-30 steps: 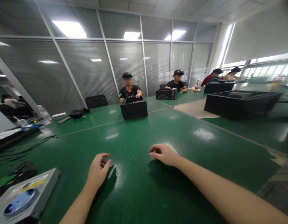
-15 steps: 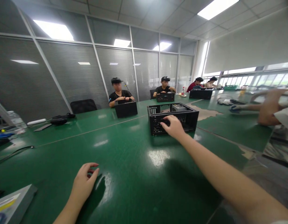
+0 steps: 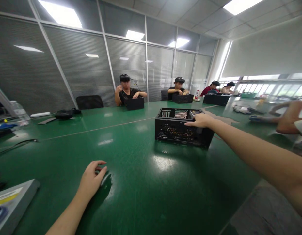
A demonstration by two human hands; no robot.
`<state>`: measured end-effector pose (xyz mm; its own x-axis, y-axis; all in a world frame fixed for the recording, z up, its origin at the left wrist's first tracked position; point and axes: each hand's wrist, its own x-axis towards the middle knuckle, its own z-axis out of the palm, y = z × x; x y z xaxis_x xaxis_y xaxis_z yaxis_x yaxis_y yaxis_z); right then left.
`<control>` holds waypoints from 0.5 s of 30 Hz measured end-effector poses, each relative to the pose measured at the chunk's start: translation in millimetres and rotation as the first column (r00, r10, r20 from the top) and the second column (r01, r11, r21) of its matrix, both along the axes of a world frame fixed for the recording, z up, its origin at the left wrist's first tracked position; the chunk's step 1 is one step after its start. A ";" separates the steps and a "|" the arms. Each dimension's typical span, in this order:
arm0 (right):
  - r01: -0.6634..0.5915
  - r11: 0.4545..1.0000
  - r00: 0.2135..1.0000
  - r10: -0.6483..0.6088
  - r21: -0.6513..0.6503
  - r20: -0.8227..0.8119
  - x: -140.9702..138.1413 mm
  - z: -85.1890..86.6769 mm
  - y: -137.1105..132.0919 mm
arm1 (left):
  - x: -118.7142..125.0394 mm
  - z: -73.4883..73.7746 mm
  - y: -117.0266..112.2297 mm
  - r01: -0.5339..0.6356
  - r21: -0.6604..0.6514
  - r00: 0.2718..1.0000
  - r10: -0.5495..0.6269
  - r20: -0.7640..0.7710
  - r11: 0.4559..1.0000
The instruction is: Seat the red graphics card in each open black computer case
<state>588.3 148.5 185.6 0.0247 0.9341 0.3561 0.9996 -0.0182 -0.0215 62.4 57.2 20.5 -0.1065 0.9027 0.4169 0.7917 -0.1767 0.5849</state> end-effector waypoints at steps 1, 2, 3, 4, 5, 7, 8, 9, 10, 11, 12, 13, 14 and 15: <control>-0.015 0.998 1.000 0.017 -0.061 0.022 -2.6 3.3 -3.0 | 0.4 0.1 -0.3 0.000 -0.001 1.000 0.000 -0.004 1.000; -0.042 0.989 0.997 0.051 -0.145 0.057 -6.8 6.9 -7.4 | 1.1 0.4 -0.8 -0.001 -0.002 1.000 0.001 -0.010 1.000; -0.082 0.968 0.989 0.108 -0.235 0.100 -12.8 10.5 -13.6 | 2.0 1.0 -1.4 0.000 -0.001 1.000 0.000 -0.016 1.000; -0.124 0.940 0.974 0.177 -0.317 0.143 -20.9 13.9 -21.9 | 3.0 1.9 -2.2 0.001 0.001 1.000 -0.001 -0.022 1.000; -0.167 0.909 0.952 0.250 -0.381 0.179 -30.9 17.1 -32.4 | 4.0 2.8 -3.1 0.003 0.003 1.000 -0.003 -0.027 1.000; -0.242 0.875 0.912 0.353 -0.420 0.208 -55.6 22.2 -59.5 | 5.4 4.6 -4.9 0.008 0.010 0.999 -0.007 -0.033 1.000; -0.266 0.871 0.905 0.373 -0.413 0.204 -69.4 24.1 -75.6 | 5.8 5.4 -5.9 0.011 0.013 0.999 -0.010 -0.035 1.000; -0.277 0.869 0.906 0.378 -0.411 0.189 -83.4 25.7 -92.9 | 5.8 6.0 -6.7 0.014 0.015 0.999 -0.013 -0.036 1.000; -0.287 0.865 0.909 0.381 -0.413 0.167 -97.1 27.0 -111.0 | 5.6 6.3 -7.5 0.016 0.017 0.999 -0.015 -0.037 1.000; -0.304 0.858 0.910 0.390 -0.413 0.139 -110.2 28.2 -129.5 | 5.2 6.3 -8.0 0.019 0.019 0.999 -0.018 -0.039 1.000; -0.328 0.850 0.909 0.403 -0.412 0.108 -122.3 29.4 -148.0 | 4.7 6.0 -8.3 0.021 0.019 0.999 -0.020 -0.042 1.000; -0.360 0.838 0.902 0.424 -0.409 0.075 -133.4 30.6 -165.9 | 4.2 5.5 -8.3 0.022 0.018 0.999 -0.021 -0.046 1.000; -0.399 0.820 0.891 0.452 -0.411 0.037 -143.3 32.1 -182.6 | 3.8 4.7 -8.1 0.024 0.014 0.998 -0.023 -0.051 1.000; -0.441 0.790 0.875 0.485 -0.426 -0.007 -152.2 34.0 -197.2 | 3.5 3.9 -7.7 0.025 0.011 0.998 -0.024 -0.054 1.000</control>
